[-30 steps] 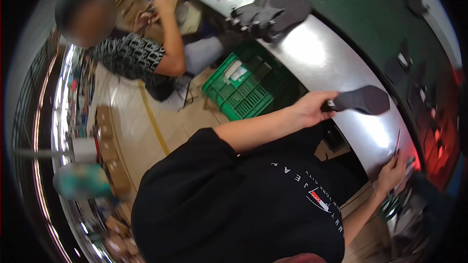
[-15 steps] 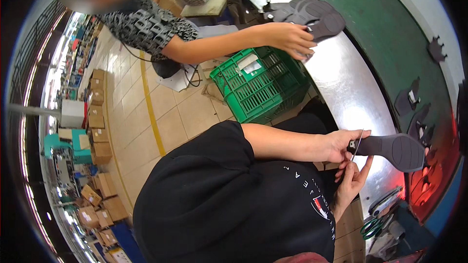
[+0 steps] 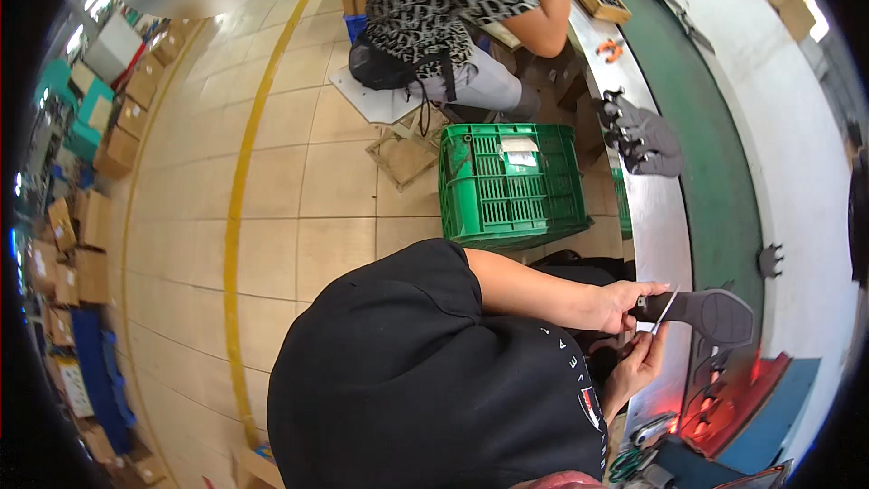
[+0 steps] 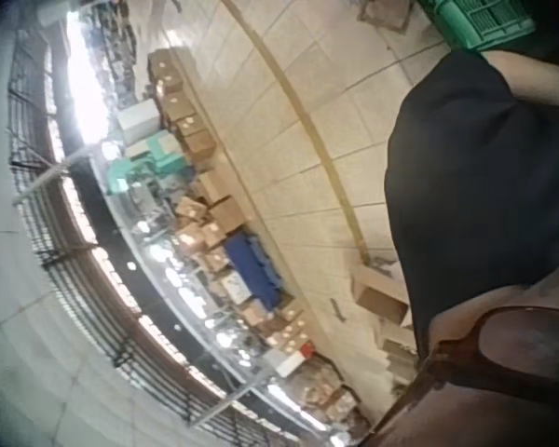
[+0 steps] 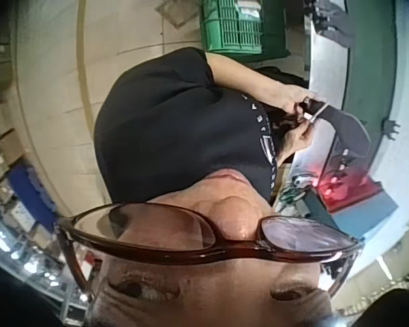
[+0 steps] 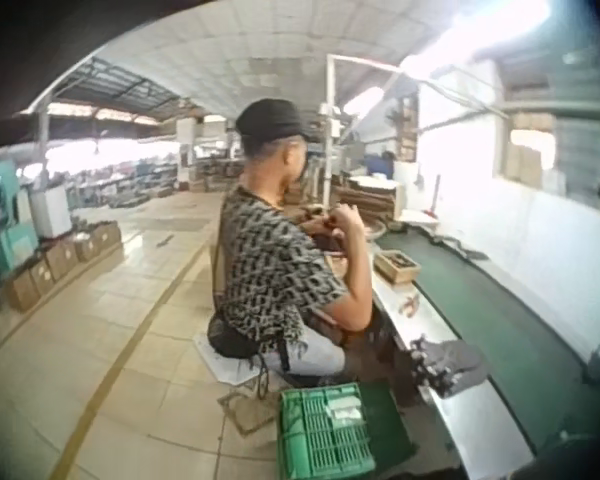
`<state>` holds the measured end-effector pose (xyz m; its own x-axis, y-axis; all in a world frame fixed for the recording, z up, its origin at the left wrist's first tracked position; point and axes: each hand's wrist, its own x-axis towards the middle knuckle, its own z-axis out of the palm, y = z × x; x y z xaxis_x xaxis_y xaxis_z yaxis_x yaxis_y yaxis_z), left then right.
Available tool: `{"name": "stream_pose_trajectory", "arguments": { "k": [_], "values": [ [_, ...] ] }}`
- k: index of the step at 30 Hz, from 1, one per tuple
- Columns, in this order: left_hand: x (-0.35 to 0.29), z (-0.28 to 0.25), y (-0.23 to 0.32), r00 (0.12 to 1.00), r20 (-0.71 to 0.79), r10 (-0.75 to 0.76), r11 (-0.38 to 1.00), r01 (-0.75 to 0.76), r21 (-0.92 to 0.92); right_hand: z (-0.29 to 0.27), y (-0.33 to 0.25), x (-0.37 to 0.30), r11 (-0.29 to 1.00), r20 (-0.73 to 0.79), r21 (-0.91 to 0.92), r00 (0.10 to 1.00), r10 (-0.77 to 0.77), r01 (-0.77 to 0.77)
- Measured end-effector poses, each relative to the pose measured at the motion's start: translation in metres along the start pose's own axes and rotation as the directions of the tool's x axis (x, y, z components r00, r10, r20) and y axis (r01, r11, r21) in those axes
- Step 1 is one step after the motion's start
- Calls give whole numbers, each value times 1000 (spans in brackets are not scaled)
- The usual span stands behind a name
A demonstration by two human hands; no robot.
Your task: Manually assemble and align shoe upper and sole components at a production workbench.
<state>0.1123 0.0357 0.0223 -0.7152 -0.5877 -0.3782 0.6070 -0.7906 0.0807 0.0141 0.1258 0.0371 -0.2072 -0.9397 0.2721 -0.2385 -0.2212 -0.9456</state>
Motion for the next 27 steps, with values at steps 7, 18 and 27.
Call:
{"name": "stream_pose_trajectory", "arguments": {
  "k": [7, 18, 27],
  "values": [
    [-44, 0, 3, 934, 83, 347, 893, -356, 276, -10, -29, -7, 844, 193, 466, 961, 198, -267],
    [9, 12, -2, 605, 365, 708, 305, -728, 614, 0, -10, -17, 783, 161, 481, 918, 362, -393],
    [81, 36, -13, 773, 327, 543, 462, -601, 652, -87, 30, 15, 439, -8, 863, 864, 504, -248]
  ]
}}
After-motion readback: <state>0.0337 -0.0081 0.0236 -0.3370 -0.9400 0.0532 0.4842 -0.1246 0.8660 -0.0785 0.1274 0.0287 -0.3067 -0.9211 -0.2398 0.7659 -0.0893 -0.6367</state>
